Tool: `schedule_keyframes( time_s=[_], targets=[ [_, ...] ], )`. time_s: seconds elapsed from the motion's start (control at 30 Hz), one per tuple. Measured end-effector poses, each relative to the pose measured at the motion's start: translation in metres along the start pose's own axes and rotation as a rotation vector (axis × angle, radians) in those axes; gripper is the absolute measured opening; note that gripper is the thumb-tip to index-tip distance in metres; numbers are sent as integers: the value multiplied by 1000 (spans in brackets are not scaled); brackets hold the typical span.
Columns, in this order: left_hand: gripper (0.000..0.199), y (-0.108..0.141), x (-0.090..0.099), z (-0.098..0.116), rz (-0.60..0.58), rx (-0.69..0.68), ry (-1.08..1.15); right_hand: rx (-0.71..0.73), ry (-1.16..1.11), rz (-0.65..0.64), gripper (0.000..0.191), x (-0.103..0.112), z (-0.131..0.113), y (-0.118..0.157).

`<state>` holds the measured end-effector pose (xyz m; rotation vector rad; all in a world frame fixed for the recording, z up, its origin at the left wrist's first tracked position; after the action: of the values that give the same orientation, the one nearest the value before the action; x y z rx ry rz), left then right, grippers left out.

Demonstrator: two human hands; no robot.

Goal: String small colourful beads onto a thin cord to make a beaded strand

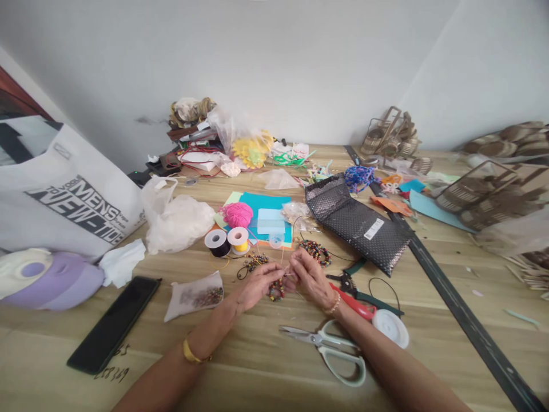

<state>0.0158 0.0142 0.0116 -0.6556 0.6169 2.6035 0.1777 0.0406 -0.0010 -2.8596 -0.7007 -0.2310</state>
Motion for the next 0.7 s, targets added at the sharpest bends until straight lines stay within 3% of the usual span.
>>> schedule_keyframes(
  time_s=[0.3, 0.7],
  targets=[
    [34, 2, 2, 5, 69, -56, -66, 93, 165, 68, 34, 2, -18, 2],
    [26, 6, 2, 11, 126, -179, -468, 95, 213, 53, 33, 2, -18, 2]
  ],
)
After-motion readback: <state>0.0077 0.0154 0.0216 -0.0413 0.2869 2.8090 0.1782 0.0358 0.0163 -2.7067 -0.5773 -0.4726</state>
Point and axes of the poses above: each hand's wrist, its own y-axis away from the middle knuckle, its own x-axis out of the back of the hand, z = x × y, the point moved 1 cm from there along -y, towards the middle knuckle, and after that the axes turned 1 degree about -z, right-handed, at the moved point
